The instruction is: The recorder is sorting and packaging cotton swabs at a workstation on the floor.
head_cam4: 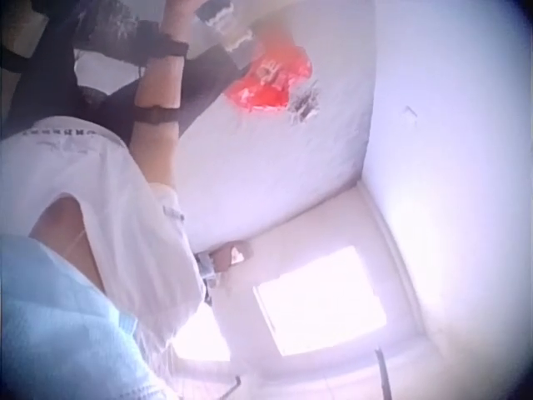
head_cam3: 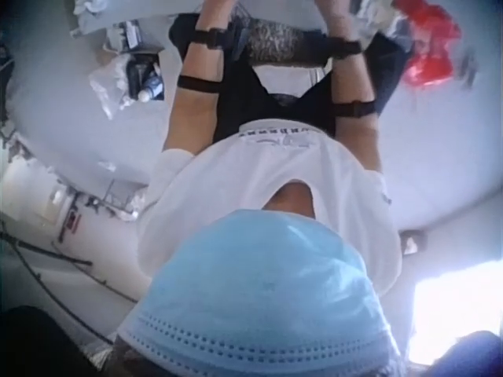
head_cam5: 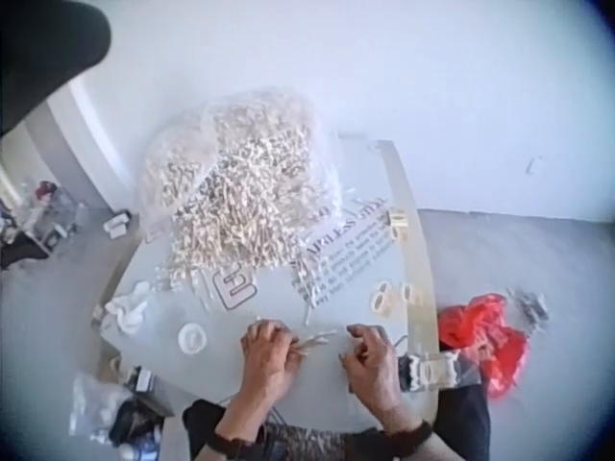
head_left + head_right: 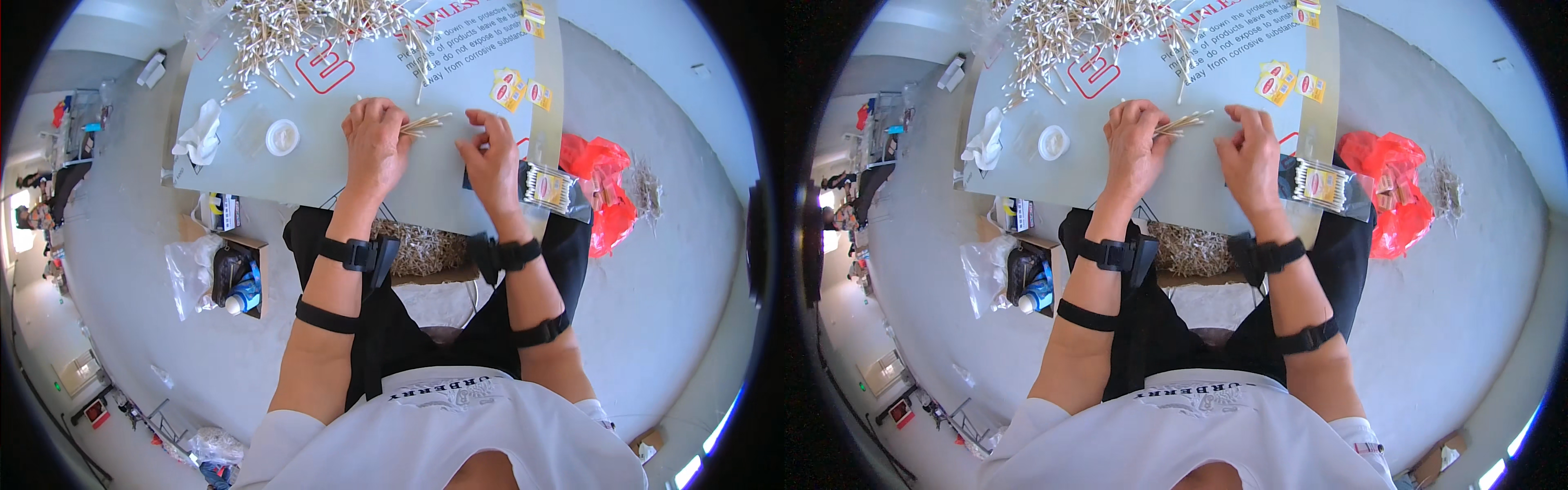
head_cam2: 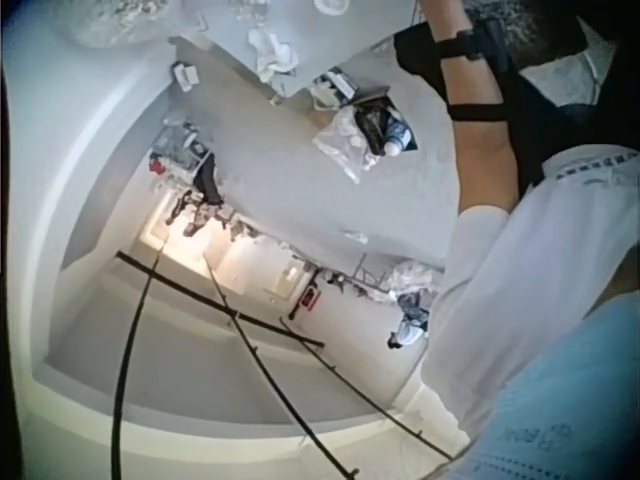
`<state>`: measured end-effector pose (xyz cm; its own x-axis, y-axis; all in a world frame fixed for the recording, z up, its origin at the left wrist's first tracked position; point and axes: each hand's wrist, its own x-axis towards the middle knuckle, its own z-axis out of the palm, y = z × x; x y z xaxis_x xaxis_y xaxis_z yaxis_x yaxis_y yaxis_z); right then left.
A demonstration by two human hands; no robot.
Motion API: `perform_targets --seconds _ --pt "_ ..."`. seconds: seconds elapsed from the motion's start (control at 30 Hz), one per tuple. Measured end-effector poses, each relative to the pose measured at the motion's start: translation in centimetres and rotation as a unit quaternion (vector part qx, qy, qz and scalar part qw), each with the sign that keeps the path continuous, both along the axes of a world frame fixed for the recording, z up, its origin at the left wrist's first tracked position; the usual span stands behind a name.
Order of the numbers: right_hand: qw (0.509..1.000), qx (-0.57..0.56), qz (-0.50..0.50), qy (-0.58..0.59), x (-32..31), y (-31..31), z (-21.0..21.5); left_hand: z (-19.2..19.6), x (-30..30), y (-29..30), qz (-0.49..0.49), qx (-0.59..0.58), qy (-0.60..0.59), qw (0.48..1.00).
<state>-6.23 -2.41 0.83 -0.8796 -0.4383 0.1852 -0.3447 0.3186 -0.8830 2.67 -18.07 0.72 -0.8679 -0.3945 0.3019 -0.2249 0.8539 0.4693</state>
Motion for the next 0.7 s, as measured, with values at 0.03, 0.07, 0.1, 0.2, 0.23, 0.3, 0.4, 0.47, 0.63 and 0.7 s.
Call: perform_targets --seconds 0.03,0.07,0.1,0.2,0.23,0.3,0.4,0.47,0.63,0.7 --pt "1.0 0.001 0.0 0.0 -1.0 -0.2 0.2 0.1 0.3 0.3 0.007 0.017 -0.007 1.0" --pt "0.999 0.022 0.031 -0.026 -2.0 -0.3 0.3 0.3 0.5 0.5 0.007 0.018 -0.008 1.0" --pt "0.996 0.043 0.06 -0.052 -2.6 -0.4 0.3 0.3 0.7 0.7 0.011 0.027 0.0 1.0" --pt "0.981 0.069 0.103 0.152 -2.7 -1.0 -0.1 0.0 1.3 1.2 0.026 0.048 0.028 0.998" --pt "0.981 0.068 0.104 0.152 -2.4 -1.1 0.0 -0.2 1.5 1.3 0.037 0.059 0.049 0.996" --pt "0.979 0.1 0.137 0.113 -1.4 -1.2 0.2 -0.5 2.1 1.4 0.036 0.033 0.044 0.998" --pt "0.973 0.114 0.12 0.163 0.0 -1.5 -0.1 -0.6 2.5 1.3 0.028 0.003 0.025 0.999" --pt "0.967 0.126 0.116 0.189 0.3 -1.7 -0.5 -0.3 2.4 1.2 0.018 -0.001 0.011 1.0" --pt "0.95 0.113 0.15 0.251 -0.6 -1.8 -1.0 -0.3 2.1 -0.3 -0.034 0.059 0.054 0.996" --pt "0.962 0.098 0.164 0.195 -0.8 -1.7 -1.0 -0.6 2.3 -0.8 0.012 0.073 0.094 0.993"
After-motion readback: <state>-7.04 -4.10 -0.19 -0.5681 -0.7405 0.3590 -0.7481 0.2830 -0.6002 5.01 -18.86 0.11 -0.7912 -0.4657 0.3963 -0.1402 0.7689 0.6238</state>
